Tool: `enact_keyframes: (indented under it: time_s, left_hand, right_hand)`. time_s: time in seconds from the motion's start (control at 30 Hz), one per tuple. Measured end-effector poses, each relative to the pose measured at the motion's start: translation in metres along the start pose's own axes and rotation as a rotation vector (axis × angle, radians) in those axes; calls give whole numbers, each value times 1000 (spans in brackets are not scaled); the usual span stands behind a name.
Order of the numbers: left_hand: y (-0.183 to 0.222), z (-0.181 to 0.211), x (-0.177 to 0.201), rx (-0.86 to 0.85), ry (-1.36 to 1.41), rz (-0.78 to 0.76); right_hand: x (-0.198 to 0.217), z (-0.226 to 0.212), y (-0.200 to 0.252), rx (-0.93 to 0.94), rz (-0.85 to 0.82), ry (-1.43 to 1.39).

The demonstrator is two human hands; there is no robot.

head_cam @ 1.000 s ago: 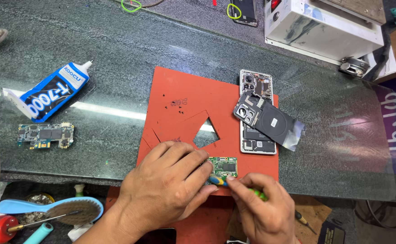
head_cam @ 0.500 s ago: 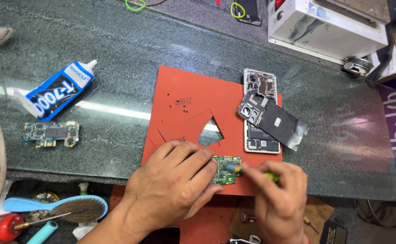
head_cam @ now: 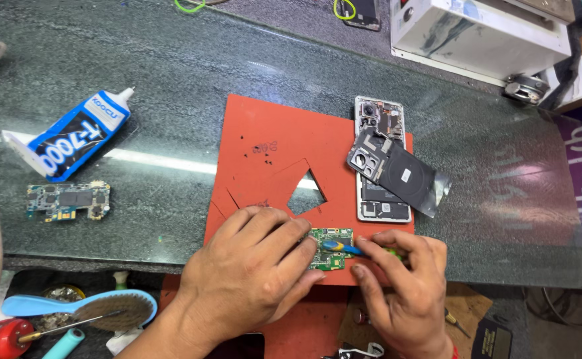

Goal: The person cleans a mobile phone circuit board using a small brush, turning the board over by hand to scrub both sides.

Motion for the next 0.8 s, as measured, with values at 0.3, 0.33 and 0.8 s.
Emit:
enact_keyframes:
  time_s: [0.3,0.33,0.8]
  left_hand:
    - [1,-1,-2,7,8,-6]
    - [1,-1,-2,4,8,-8]
    - [-2,0,1,2,22,49]
  right_hand:
    - [2,18,30,-42,141,-261]
    - [2,18,31,-44,143,-259]
    - [-4,-14,9,137,26,-70]
Point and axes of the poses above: each hand's wrist, its own y-axis away from the middle knuckle, its own x-axis out of the back of the hand, z = x × y, the point moved 6 cm from there along -y, towards the middle knuckle, and after that the axes turned 11 degrees about x, right-handed, at the moved point
